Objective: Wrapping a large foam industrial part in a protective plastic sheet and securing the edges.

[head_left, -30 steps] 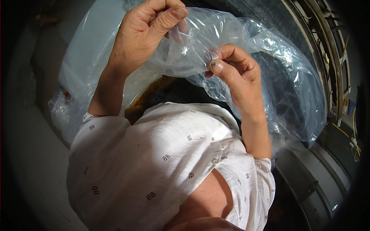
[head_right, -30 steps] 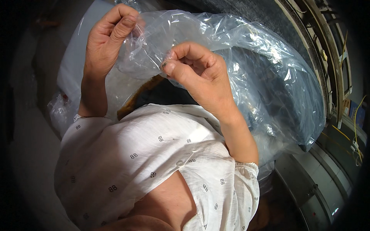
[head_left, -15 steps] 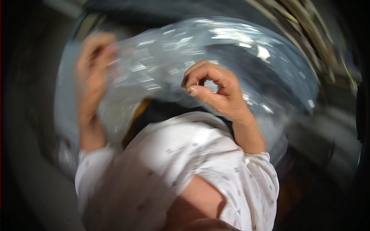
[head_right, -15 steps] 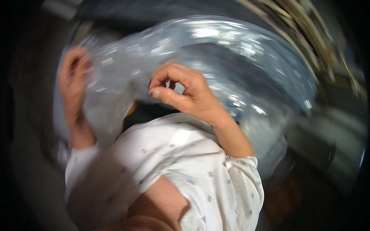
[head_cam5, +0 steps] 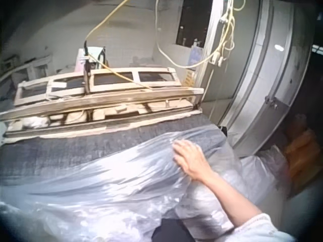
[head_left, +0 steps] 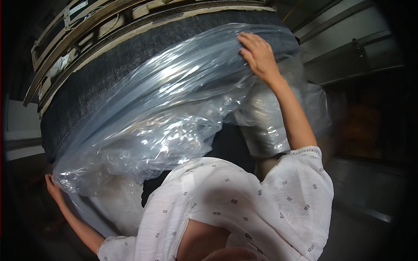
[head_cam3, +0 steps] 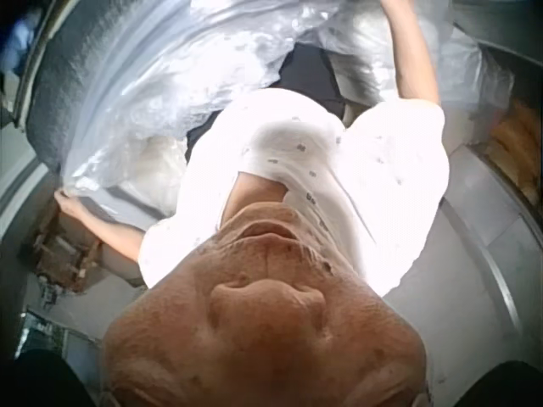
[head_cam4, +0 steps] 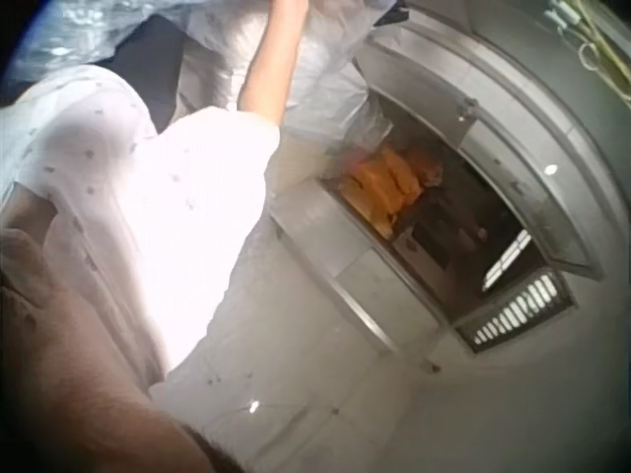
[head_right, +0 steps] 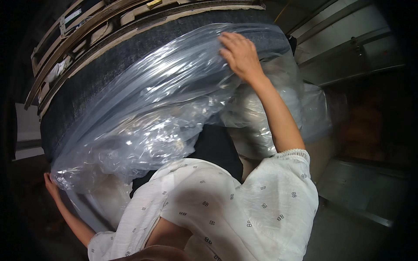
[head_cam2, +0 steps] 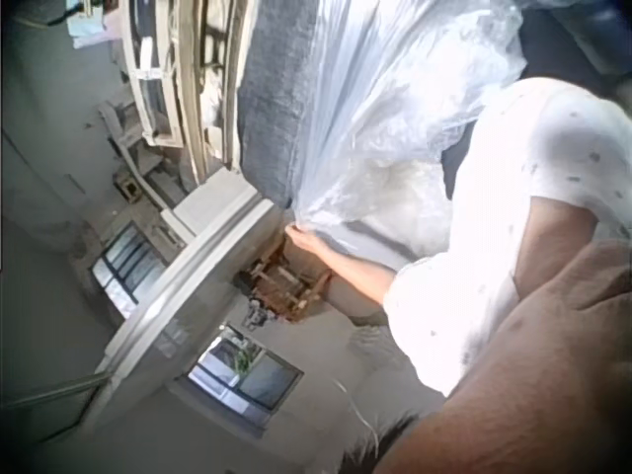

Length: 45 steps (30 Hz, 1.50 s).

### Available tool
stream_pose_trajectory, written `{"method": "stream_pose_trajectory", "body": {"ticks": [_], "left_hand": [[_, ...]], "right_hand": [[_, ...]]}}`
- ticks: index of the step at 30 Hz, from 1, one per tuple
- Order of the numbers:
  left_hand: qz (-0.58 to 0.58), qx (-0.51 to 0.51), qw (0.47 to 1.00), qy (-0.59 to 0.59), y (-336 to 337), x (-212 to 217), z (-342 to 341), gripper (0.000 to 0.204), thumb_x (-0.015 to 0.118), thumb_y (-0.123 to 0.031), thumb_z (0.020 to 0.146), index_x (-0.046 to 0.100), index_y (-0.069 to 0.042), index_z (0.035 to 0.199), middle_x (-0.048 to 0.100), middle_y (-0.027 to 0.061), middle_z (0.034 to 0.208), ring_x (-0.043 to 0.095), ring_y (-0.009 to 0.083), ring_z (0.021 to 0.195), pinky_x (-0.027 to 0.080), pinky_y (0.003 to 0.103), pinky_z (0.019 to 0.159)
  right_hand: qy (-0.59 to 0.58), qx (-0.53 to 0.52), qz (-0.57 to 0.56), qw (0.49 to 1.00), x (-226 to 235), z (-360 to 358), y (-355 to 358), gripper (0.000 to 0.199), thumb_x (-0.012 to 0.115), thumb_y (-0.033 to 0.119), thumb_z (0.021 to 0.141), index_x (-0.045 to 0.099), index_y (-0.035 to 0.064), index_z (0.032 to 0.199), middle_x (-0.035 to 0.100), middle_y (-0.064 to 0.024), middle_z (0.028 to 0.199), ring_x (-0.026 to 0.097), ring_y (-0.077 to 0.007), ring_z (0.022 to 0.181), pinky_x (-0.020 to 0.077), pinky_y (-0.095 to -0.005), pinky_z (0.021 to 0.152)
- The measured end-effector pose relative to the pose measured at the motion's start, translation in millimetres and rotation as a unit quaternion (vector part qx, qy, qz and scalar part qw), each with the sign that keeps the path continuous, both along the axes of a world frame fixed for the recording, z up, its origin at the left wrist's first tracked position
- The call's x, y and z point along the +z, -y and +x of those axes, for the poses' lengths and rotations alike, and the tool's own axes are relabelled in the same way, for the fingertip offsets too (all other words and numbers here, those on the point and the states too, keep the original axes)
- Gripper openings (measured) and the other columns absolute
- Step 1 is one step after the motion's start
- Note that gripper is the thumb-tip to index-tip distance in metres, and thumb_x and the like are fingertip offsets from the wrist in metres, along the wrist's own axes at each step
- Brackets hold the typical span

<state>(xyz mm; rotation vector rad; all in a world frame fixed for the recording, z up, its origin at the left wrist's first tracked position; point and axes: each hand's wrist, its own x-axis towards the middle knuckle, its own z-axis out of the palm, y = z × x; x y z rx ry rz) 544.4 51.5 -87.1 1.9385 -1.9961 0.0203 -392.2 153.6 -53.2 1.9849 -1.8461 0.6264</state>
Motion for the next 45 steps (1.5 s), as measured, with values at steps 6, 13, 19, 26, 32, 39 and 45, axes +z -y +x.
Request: {"method": "stream_pose_trajectory", "body": {"ticks": [6, 13, 19, 26, 32, 39, 45], "left_hand": [[0.072, 0.158, 0.96, 0.221, 3, 44, 74, 0.032, 0.051, -0.016, 0.086, 0.051, -0.001, 0.115, 0.058, 0.0205, 0.109, 0.054, 0.037, 0.102, 0.043, 0.04, 0.086], [-0.063, -0.061, 0.99, 0.109, 98, 68, -173, 0.031, 0.051, -0.019, 0.09, 0.056, -0.002, 0.115, 0.058, 0.0159, 0.113, 0.054, 0.0296, 0.107, 0.04, 0.034, 0.093], [0.043, -0.304, 0.946, -0.109, 30, 101, -498, 0.021, 0.056, -0.012, 0.088, 0.059, 0.0, 0.105, 0.06, 0.0092, 0.101, 0.058, 0.019, 0.094, 0.043, 0.027, 0.085], [0.156, -0.461, 0.845, -0.223, -14, 89, -632, 0.024, 0.061, -0.02, 0.085, 0.061, -0.001, 0.099, 0.058, 0.0054, 0.093, 0.056, 0.0157, 0.079, 0.044, 0.026, 0.071], [0.151, -0.502, 0.82, -0.229, -21, 95, -685, 0.026, 0.061, -0.025, 0.086, 0.063, -0.004, 0.101, 0.059, 0.0032, 0.093, 0.056, 0.0137, 0.083, 0.044, 0.026, 0.07], [0.291, -0.487, 0.795, -0.212, -42, 83, -703, 0.024, 0.067, -0.019, 0.082, 0.063, -0.003, 0.099, 0.062, 0.003, 0.084, 0.056, 0.0093, 0.074, 0.045, 0.023, 0.065], [0.21, -0.435, 0.816, -0.319, -50, 72, -705, 0.015, 0.065, -0.012, 0.082, 0.062, -0.001, 0.091, 0.061, 0.0034, 0.075, 0.055, 0.0081, 0.064, 0.044, 0.021, 0.056]], "right_hand": [[0.233, 0.062, 0.031, 0.97, 15, 5, -4, 0.02, 0.056, 0.024, 0.085, 0.065, 0.0058, 0.087, 0.063, -0.0074, 0.087, 0.056, -0.0257, 0.082, 0.0424, -0.0364, 0.074], [0.159, -0.045, 0.019, 0.986, 16, 30, 22, 0.033, 0.064, 0.038, 0.08, 0.064, 0.0049, 0.08, 0.06, -0.0061, 0.07, 0.054, -0.0238, 0.071, 0.0419, -0.0353, 0.067], [0.373, 0.079, 0.108, 0.918, 21, 54, -7, 0.018, 0.065, 0.02, 0.08, 0.066, 0.0038, 0.086, 0.06, -0.0055, 0.07, 0.055, -0.0158, 0.07, 0.0429, -0.029, 0.067], [0.654, 0.128, 0.202, 0.718, 20, 49, -58, 0.049, 0.049, -0.001, 0.077, 0.049, 0.0014, 0.126, 0.048, 0.003, 0.068, 0.045, -0.0048, 0.063, 0.0401, -0.0197, 0.064], [0.698, 0.146, 0.242, 0.659, 24, 44, -70, 0.058, 0.048, 0.001, 0.074, 0.043, 0.0031, 0.132, 0.047, 0.0032, 0.066, 0.044, -0.0047, 0.062, 0.0386, -0.0193, 0.063], [0.718, 0.165, 0.246, 0.63, 15, 36, -72, 0.056, 0.049, 0.003, 0.074, 0.045, 0.0034, 0.13, 0.047, 0.0036, 0.067, 0.045, -0.0051, 0.065, 0.0387, -0.02, 0.065], [0.613, 0.095, 0.195, 0.759, 31, 26, -51, 0.037, 0.06, 0.029, 0.084, 0.062, 0.0003, 0.107, 0.064, -0.0042, 0.091, 0.057, -0.0091, 0.088, 0.0427, -0.0221, 0.078]]}}
